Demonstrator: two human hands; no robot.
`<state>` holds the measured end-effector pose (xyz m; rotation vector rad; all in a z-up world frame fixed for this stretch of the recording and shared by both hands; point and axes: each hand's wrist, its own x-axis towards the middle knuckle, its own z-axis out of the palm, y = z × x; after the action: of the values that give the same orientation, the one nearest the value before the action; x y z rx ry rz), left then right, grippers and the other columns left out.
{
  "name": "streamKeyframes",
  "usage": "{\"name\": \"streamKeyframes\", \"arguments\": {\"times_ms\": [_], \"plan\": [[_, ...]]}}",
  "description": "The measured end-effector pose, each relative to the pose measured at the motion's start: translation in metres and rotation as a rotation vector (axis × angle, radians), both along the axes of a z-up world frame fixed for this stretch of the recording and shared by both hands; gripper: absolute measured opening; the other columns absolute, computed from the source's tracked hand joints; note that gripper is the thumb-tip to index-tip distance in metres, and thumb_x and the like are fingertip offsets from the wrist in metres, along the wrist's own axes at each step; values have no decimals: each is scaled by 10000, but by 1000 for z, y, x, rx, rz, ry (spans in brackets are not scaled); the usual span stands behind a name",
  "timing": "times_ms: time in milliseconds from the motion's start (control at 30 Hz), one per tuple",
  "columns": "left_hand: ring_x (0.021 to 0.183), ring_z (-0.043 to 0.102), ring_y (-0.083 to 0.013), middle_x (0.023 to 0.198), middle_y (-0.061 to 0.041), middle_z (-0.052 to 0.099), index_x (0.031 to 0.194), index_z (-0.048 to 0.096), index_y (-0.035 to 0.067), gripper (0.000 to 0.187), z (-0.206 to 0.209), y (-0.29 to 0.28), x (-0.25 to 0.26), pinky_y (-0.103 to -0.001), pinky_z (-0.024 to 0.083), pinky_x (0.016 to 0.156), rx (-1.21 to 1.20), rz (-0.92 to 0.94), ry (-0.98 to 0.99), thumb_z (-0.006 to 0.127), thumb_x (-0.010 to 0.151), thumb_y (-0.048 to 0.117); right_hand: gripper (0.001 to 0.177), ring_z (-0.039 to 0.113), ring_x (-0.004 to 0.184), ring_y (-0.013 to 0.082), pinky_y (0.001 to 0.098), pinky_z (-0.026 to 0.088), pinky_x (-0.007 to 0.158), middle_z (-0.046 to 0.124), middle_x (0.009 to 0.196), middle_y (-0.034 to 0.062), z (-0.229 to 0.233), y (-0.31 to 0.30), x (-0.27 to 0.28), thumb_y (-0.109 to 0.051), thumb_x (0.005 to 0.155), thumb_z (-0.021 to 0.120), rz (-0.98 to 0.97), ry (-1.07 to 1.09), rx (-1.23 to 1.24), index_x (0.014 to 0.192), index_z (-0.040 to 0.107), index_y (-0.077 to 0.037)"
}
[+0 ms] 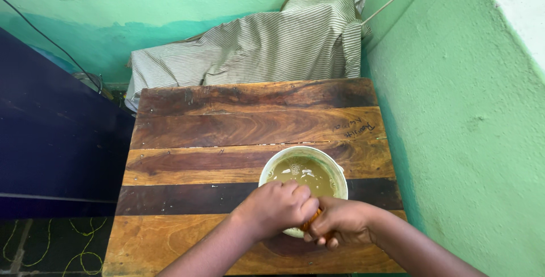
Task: The person wipes a wooden table with an orange cloth, repeatedly dipping the cloth into a bucket of liquid and wringing it out. The person scrubs the surface of the table thoroughly, covering the entire area.
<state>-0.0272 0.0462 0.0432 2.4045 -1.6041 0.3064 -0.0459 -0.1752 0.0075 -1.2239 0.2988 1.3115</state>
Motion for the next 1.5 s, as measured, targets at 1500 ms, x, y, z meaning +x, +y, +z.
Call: {"name": "streamKeyframes", "arguments": {"times_ms": [1500], "plan": [[1060,696,-348,1077,-151,728,1004,713,116,228,-17,-37,43,-483,575,879,295,622,802,711,776,120,320,729,771,348,474,584,709,726,802,162,-1,44,12,-208,733,728,298,-1282,-1153,1018,623,-108]]}}
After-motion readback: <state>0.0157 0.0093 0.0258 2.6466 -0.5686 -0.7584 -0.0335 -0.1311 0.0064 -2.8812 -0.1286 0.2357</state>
